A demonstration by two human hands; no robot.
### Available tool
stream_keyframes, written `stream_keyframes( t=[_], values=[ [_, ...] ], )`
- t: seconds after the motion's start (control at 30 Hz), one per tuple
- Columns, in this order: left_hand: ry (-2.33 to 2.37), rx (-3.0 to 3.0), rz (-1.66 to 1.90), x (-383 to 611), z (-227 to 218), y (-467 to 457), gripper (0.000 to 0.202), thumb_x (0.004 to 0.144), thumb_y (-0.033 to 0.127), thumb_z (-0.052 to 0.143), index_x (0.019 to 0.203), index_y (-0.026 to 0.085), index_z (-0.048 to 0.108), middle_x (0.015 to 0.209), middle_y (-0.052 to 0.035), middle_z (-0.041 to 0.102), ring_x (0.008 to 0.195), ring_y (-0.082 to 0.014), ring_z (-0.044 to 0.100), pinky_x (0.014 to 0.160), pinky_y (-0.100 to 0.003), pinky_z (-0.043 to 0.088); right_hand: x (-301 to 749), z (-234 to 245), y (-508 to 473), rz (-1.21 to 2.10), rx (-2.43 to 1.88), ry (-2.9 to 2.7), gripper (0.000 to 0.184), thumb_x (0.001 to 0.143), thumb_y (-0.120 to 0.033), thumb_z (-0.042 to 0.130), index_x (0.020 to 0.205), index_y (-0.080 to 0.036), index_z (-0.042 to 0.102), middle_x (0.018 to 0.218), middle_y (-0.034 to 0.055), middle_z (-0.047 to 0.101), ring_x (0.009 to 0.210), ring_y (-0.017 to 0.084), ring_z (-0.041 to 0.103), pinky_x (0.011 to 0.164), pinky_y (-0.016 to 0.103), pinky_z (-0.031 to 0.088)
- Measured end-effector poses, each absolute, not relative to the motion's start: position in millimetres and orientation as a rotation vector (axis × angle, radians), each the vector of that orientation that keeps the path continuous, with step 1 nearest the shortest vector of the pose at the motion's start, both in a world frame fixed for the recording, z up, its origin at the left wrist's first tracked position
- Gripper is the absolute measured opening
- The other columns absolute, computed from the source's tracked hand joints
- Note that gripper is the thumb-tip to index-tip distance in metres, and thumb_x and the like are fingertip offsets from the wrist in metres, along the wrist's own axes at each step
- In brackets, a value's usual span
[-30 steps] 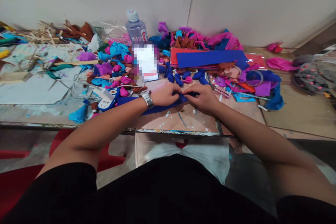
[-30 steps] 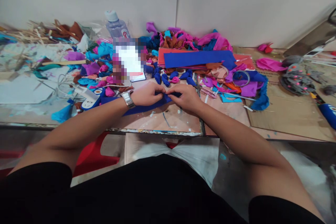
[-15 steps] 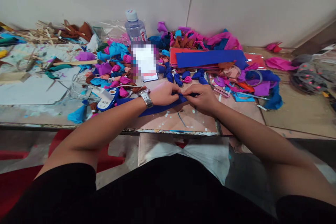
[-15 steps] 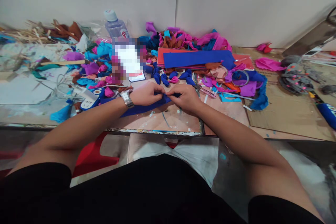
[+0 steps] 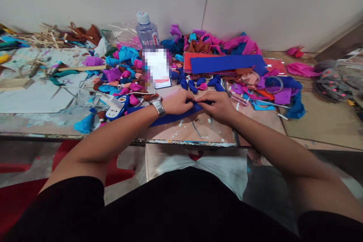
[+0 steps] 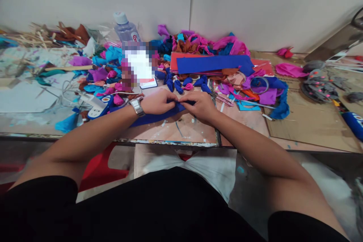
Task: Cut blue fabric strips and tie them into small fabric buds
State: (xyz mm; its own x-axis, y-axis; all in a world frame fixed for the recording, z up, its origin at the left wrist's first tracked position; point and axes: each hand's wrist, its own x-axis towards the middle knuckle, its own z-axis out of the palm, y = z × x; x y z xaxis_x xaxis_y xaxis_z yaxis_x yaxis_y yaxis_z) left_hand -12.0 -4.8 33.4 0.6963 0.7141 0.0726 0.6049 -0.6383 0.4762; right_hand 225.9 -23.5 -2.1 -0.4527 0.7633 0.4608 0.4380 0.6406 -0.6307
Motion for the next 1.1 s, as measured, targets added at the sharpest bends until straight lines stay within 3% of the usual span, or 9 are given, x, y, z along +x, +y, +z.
stream_keyframes(
  t=[0.23,0.43,0.83,1.1],
  values=[
    [1.039,2.348,0.384,-11.9,32.3,-3.2,0.031,0.090,0.025,0.054,0.092,0.018,0.083,0.078,-0.0028,0.076,0.069,-0.0164,0.062,0.067,-0.031,0.044,227.4,-3.1,-21.3,0.485,-0.844,-2.169,0.020,0.101,-0.030,0.070,0.105,-0.030,0.090,0.103,0.0056,0.087,0.095,0.024,0.081,0.088,0.039,0.063],
    [1.013,2.307,0.420,-12.2,31.7,-3.3,0.040,0.102,0.042,0.053,0.089,0.016,0.080,0.074,-0.0032,0.070,0.066,-0.0151,0.056,0.063,-0.030,0.036,227.3,0.5,-23.8,0.462,-0.911,-2.171,0.019,0.099,-0.029,0.073,0.111,-0.028,0.087,0.109,0.0063,0.087,0.102,0.027,0.081,0.095,0.042,0.062],
    [1.017,2.341,0.442,-12.1,30.2,-3.7,0.030,0.098,0.038,0.060,0.093,0.016,0.080,0.077,-0.0028,0.073,0.068,-0.0149,0.058,0.068,-0.030,0.038,227.7,-2.8,-22.5,0.389,-0.957,-2.127,0.010,0.096,-0.027,0.077,0.103,-0.026,0.084,0.103,0.0051,0.086,0.097,0.027,0.080,0.092,0.043,0.061],
    [0.985,2.487,0.409,-12.6,31.6,-4.7,0.036,0.103,0.037,0.052,0.094,0.017,0.080,0.080,-0.0045,0.075,0.070,-0.0164,0.061,0.068,-0.031,0.037,228.2,-2.9,-21.4,0.418,-0.937,-2.126,0.011,0.098,-0.029,0.075,0.101,-0.023,0.083,0.103,0.0076,0.086,0.098,0.027,0.080,0.092,0.043,0.060]
  ],
)
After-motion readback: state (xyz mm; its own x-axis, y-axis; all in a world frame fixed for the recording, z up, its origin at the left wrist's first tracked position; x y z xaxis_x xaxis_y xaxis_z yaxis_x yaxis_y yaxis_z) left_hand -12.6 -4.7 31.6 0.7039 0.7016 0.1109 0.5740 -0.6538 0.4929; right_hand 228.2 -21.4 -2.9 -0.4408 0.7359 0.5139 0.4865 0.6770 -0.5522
